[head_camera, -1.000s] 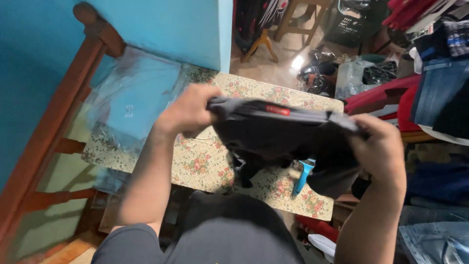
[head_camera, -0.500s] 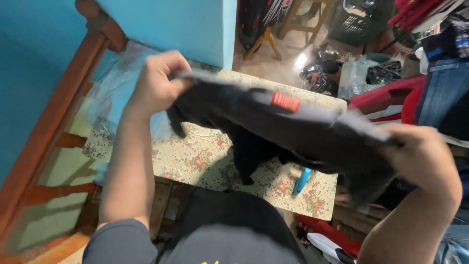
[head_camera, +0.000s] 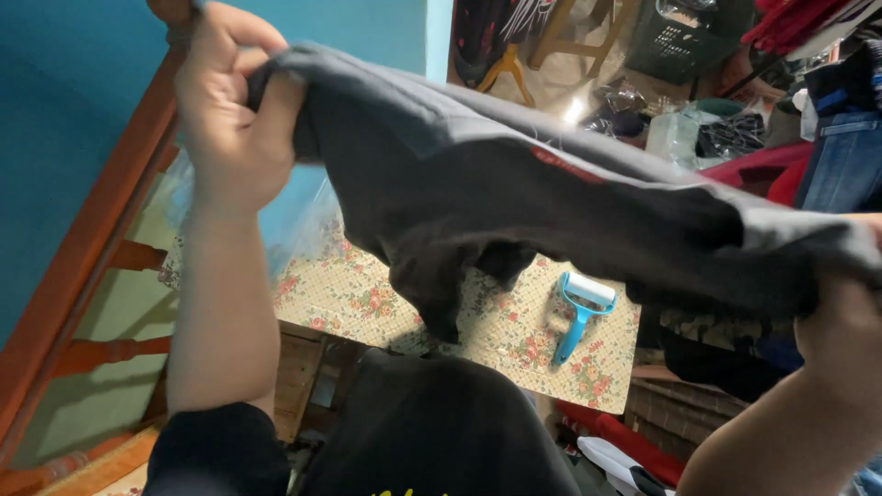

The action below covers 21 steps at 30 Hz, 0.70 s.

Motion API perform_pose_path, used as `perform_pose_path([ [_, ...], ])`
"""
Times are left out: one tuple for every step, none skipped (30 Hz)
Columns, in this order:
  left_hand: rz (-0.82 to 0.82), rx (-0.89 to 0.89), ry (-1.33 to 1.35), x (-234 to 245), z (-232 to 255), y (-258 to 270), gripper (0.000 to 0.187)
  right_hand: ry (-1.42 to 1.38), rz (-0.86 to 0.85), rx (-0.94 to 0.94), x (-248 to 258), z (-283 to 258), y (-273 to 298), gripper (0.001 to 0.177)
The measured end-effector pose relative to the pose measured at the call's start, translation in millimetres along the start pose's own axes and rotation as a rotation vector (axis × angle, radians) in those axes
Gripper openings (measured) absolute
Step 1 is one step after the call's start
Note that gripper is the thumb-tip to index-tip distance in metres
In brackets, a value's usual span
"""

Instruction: Using a lint roller to remove debris and lint from a grey t-shirt laid out on a table.

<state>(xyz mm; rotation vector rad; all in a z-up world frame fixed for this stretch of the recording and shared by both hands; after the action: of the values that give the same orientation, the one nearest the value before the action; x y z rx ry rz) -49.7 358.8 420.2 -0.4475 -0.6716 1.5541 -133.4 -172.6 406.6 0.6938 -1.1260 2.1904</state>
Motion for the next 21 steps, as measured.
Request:
perform_pose_path([
  [-0.001, 0.0, 0.001, 5, 7, 2, 0.018, 0.001, -0.001, -0.001, -1, 4, 4, 0.022],
  [-0.092, 0.099, 0.117, 9, 11, 3, 0.018, -0.521, -0.297, -0.09, -10, 9, 8, 0.016],
  [-0.185, 0.195, 0.233, 13, 16, 5, 0.019, -1.058, -0.592, -0.168, -17, 10, 14, 0.015],
  [-0.186, 0.199, 0.235, 14, 14, 5, 0.019, -1.058, -0.596, -0.17, -12, 5, 6, 0.015],
  [-0.212, 0.188, 0.129, 15, 13, 7, 0.02, -1.033, -0.843, -0.216, -10, -1, 2, 0.012],
  [-0.235, 0.177, 0.022, 17, 12, 8, 0.024, -0.996, -1.087, -0.263, -9, -6, -3, 0.038],
  [-0.234, 0.18, 0.023, 12, -5, 12, 0.024, -0.996, -1.091, -0.262, -5, -23, -15, 0.038],
  [-0.212, 0.267, 0.003, 9, -23, 13, 0.018, -0.839, -0.791, -0.293, 0, -35, -32, 0.02],
  [-0.189, 0.354, -0.018, 6, -42, 15, 0.017, -0.677, -0.495, -0.319, 7, -48, -49, 0.003],
  [-0.192, 0.353, -0.016, 2, -44, 20, 0.017, -0.675, -0.495, -0.322, -13, -53, -38, 0.003],
  [-0.2, 0.428, 0.008, -3, -48, 25, 0.018, -0.687, -0.44, -0.372, -34, -57, -27, 0.014],
  [-0.207, 0.505, 0.032, -8, -53, 31, 0.019, -0.697, -0.388, -0.42, -54, -60, -16, 0.025],
  [-0.21, 0.507, 0.036, -10, -52, 32, 0.019, -0.694, -0.391, -0.423, -54, -64, -21, 0.025],
  [-0.282, 0.662, 0.105, -12, -53, 36, 0.016, -0.701, -0.8, -0.296, -59, -74, -24, 0.012],
  [-0.354, 0.816, 0.175, -14, -54, 41, 0.015, -0.682, -1.206, -0.16, -62, -83, -24, 0.039],
  [-0.353, 0.824, 0.176, -12, -66, 46, 0.015, -0.684, -1.212, -0.157, -76, -85, -14, 0.039],
  [-0.405, 0.832, 0.163, -11, -78, 51, 0.009, -0.922, -0.947, -0.257, -88, -86, -8, 0.019],
  [-0.457, 0.839, 0.151, -9, -91, 56, 0.007, -1.138, -0.661, -0.361, -100, -86, -2, 0.016],
  [-0.456, 0.846, 0.152, -12, -96, 61, 0.007, -1.139, -0.668, -0.36, -101, -91, 0, 0.016],
  [-0.362, 0.78, 0.127, -13, -101, 64, 0.01, -1.08, -0.511, -0.504, -102, -92, 1, 0.011],
  [-0.269, 0.714, 0.101, -14, -106, 66, 0.015, -1.012, -0.352, -0.642, -102, -93, 3, 0.017],
])
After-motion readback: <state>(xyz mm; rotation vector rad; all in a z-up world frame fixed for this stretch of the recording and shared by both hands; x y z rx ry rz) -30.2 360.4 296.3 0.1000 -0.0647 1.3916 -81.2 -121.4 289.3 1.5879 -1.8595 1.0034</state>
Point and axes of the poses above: each hand's wrist, its own y-axis away from the middle knuckle, its own x-axis out of the back of the hand, z = x × y, the point moved 2 cm from there along -y, towards the middle knuckle, and after that the axes turned 11 degrees about y, right-handed, at the moved point
